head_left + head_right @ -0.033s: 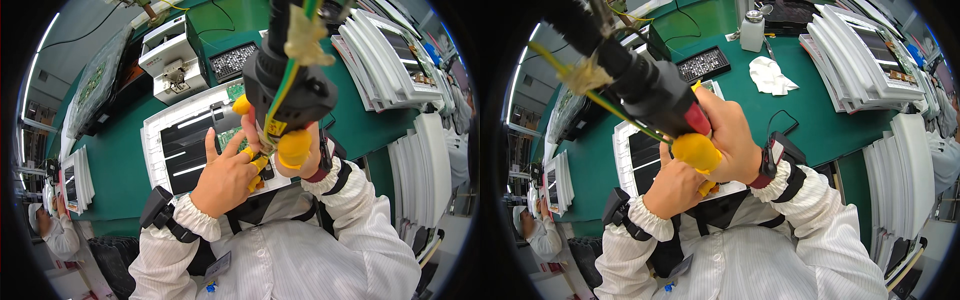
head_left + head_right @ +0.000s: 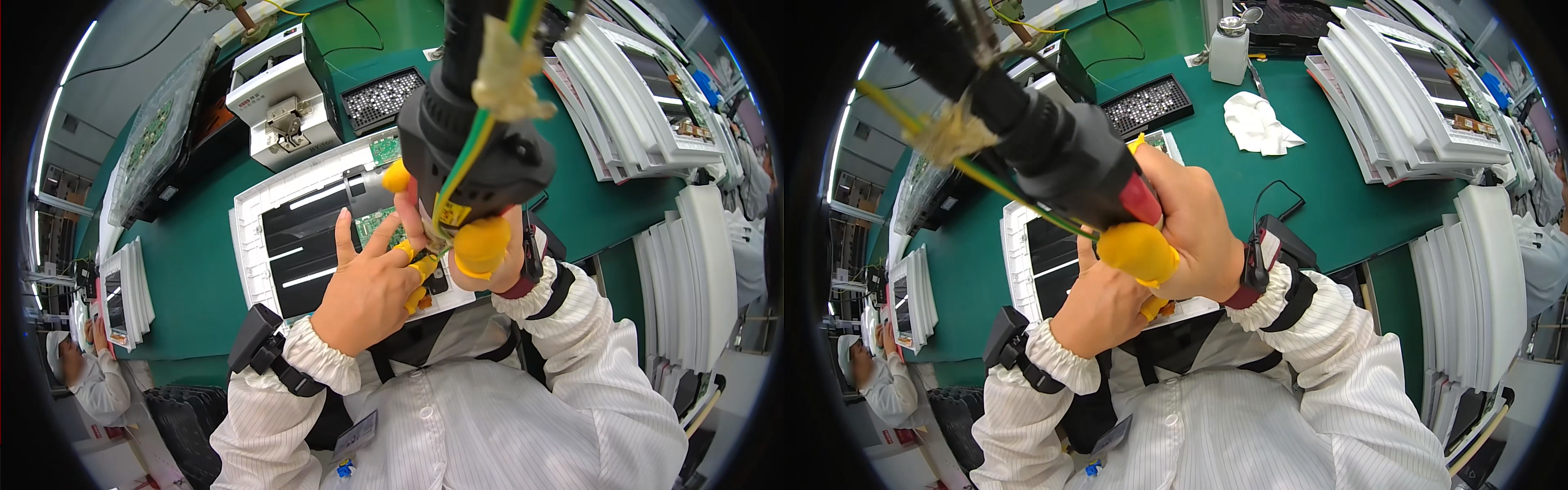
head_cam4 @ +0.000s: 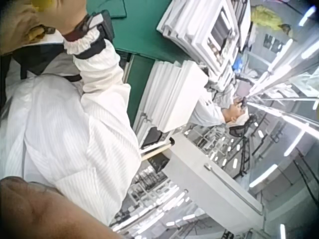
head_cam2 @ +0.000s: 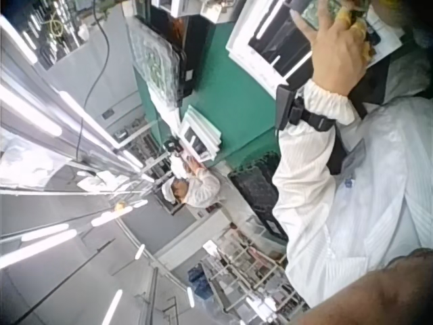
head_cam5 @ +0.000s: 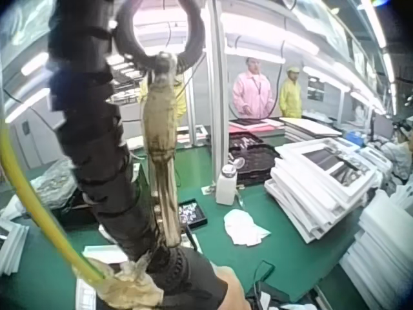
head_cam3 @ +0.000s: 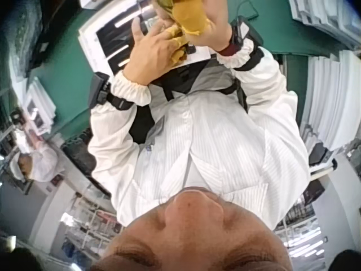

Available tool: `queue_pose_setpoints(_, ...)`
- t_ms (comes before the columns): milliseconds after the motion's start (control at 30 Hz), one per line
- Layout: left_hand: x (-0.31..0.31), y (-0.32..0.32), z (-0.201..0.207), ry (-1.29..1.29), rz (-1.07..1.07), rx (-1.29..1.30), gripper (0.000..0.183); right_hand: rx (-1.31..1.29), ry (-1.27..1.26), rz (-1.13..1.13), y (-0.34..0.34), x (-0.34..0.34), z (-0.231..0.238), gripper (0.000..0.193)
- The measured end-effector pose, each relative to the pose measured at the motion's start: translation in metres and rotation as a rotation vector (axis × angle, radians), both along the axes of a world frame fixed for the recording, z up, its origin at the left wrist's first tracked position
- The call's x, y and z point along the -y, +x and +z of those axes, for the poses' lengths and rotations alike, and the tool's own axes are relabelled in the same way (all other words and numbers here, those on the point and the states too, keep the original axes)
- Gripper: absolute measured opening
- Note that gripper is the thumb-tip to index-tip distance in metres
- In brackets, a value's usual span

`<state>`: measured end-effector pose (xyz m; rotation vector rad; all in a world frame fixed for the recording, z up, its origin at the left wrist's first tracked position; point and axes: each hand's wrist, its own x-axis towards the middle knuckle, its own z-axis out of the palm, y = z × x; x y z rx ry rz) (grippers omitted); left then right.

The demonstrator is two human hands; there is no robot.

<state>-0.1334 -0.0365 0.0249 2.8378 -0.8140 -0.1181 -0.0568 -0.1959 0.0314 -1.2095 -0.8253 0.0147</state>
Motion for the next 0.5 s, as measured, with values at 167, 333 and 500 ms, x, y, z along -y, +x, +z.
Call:
queue_pose_setpoints(167,0.0,0.0,-0.001,-0.022,0.013,0.002,0.015,0.186,0.013,-0.18,-0.002,-0.001,0.003,0.046)
queue_pose_setpoints(333,0.001,0.001,0.001,-0.02,-0.003,0.032,0.014,-0.079,-0.074,-0.042,-0.004,0.005,0.006,0.048)
queue_pose_setpoints(500,0.0,0.0,0.002,0.0,-0.008,-0.001,0.015,-0.03,0.022,-0.015,0.009,-0.015,0.002,0.045)
